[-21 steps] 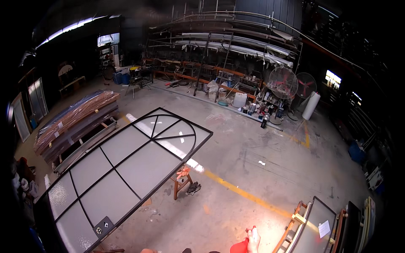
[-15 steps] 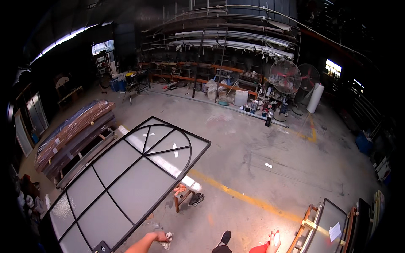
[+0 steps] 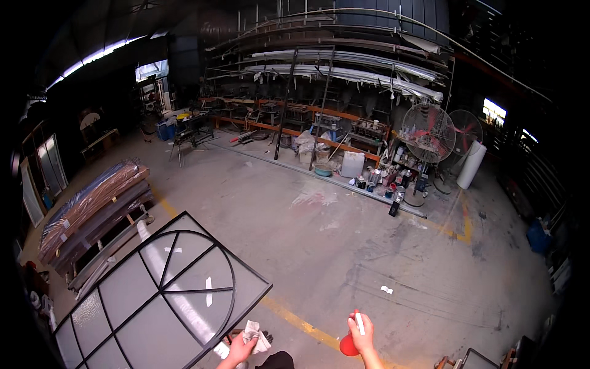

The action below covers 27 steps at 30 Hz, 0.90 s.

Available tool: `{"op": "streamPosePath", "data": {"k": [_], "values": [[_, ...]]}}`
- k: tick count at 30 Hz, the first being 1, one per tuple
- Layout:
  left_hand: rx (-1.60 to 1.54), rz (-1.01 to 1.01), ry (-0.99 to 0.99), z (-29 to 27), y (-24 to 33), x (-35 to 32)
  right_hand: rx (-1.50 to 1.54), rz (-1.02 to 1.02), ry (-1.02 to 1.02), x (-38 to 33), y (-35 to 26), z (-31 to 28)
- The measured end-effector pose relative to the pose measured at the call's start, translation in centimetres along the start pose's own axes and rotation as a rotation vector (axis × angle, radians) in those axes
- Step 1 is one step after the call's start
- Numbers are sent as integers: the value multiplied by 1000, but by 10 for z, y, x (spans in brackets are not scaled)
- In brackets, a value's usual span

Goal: The person cleans a large, multi-pane glass door with a white cloth and a spray bottle. They wipe the textured glass surface and the metal frame, then remove small pieces of white tape from the frame joints.

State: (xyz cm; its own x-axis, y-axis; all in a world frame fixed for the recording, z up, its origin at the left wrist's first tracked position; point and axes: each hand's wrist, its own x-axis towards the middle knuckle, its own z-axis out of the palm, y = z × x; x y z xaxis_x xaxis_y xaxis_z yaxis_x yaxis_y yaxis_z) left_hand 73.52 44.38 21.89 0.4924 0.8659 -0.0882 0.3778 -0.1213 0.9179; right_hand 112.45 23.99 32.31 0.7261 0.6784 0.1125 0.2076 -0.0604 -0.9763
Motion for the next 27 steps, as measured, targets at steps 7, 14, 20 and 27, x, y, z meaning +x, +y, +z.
{"op": "streamPosePath", "data": {"k": [7, 14, 20, 27], "values": [[-51, 69, 773, -7, -17, 278, -282, -61, -105, 203, 55, 54], [-277, -97, 850, 40, -19, 441, -1057, -400, -279, 359, 193, 18], [-580, -141, 1058, 40, 7, 526, -1030, -31, -535, 551, 153, 104], [-353, -429, 1239, 38, 17, 562, -423, -316, -908, 732, 121, 329]]}}
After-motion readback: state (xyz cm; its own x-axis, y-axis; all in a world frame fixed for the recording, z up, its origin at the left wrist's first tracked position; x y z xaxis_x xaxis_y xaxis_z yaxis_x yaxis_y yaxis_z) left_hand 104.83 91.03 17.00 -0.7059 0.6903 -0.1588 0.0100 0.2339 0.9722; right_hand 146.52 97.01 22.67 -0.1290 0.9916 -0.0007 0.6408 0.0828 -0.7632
